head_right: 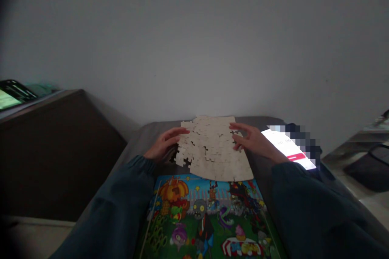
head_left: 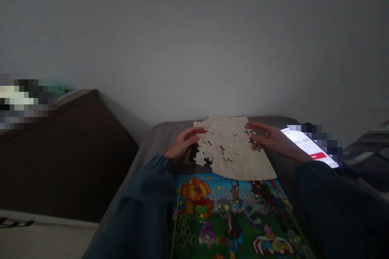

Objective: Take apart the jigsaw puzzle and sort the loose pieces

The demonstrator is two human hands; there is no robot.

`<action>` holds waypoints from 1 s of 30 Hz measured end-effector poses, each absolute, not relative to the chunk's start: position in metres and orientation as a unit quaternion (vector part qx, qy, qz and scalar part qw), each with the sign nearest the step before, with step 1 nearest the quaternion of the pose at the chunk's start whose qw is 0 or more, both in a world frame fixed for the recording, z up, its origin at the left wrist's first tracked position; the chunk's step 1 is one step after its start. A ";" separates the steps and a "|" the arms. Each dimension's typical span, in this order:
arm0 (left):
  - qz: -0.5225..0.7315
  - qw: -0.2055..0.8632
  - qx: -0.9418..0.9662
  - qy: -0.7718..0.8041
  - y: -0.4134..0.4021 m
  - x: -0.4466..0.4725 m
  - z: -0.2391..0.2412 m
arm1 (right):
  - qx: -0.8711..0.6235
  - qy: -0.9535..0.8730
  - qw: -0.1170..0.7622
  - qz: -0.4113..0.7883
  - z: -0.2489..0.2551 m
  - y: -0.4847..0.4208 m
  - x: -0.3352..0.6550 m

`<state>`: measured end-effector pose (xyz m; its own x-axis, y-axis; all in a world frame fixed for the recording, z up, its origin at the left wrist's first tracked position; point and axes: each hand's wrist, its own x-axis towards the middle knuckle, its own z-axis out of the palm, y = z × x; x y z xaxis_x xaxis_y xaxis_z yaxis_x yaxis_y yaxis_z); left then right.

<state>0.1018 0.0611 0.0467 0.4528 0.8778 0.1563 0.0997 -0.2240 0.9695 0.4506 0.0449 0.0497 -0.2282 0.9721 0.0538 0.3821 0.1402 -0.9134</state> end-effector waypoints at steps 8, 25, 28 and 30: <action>0.433 0.523 0.676 0.286 0.056 0.123 0.034 | -0.482 -0.685 0.291 0.463 0.040 0.047 0.457; 0.224 0.340 0.846 0.345 0.057 0.115 0.048 | -0.570 -0.801 0.145 0.109 0.034 -0.040 0.425; 0.110 0.381 0.837 0.377 0.055 0.105 0.066 | -0.593 -0.788 0.117 0.116 0.029 -0.047 0.424; 0.079 0.380 0.836 0.387 0.052 0.102 0.074 | -0.584 -0.795 0.111 0.122 0.026 -0.047 0.423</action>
<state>0.1015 0.0524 0.0740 0.6877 0.7077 -0.1621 0.5871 -0.4107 0.6976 0.4235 -0.0466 0.0260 -0.2935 0.9553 0.0347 0.9010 0.2886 -0.3240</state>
